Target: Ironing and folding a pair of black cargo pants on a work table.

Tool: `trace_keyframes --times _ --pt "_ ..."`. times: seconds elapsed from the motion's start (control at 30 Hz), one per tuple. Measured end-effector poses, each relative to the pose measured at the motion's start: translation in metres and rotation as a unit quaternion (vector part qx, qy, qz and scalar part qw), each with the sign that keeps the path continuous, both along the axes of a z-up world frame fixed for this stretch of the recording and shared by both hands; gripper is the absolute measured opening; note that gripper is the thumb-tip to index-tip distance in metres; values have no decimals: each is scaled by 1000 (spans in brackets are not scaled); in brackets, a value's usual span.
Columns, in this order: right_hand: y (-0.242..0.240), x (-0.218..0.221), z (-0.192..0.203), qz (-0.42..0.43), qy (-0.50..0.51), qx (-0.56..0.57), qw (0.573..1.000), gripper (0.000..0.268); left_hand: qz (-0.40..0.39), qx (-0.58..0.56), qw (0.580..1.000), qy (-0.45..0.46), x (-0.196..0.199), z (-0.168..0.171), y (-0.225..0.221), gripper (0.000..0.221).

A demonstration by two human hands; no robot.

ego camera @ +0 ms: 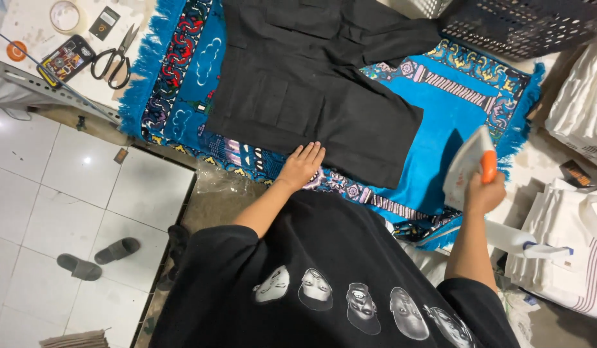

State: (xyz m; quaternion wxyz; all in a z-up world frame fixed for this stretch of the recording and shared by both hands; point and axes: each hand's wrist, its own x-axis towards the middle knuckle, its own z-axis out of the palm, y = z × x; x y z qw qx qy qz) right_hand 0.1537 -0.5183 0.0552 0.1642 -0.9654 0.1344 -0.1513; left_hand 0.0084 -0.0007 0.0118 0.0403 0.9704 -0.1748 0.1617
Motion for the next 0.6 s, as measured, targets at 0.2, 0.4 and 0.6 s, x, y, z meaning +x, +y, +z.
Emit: trace_keyframes --times 0.2,0.4,0.6 --pt "0 -32 -14 -46 -253 211 943 52 -52 76 990 110 13 60 -9 83" --pt "-4 -70 -79 -113 -278 369 880 64 -93 90 931 342 53 12 -63 94" --pt "15 -117 -69 -186 -185 374 890 75 -77 129 954 259 57 -15 -80 59"
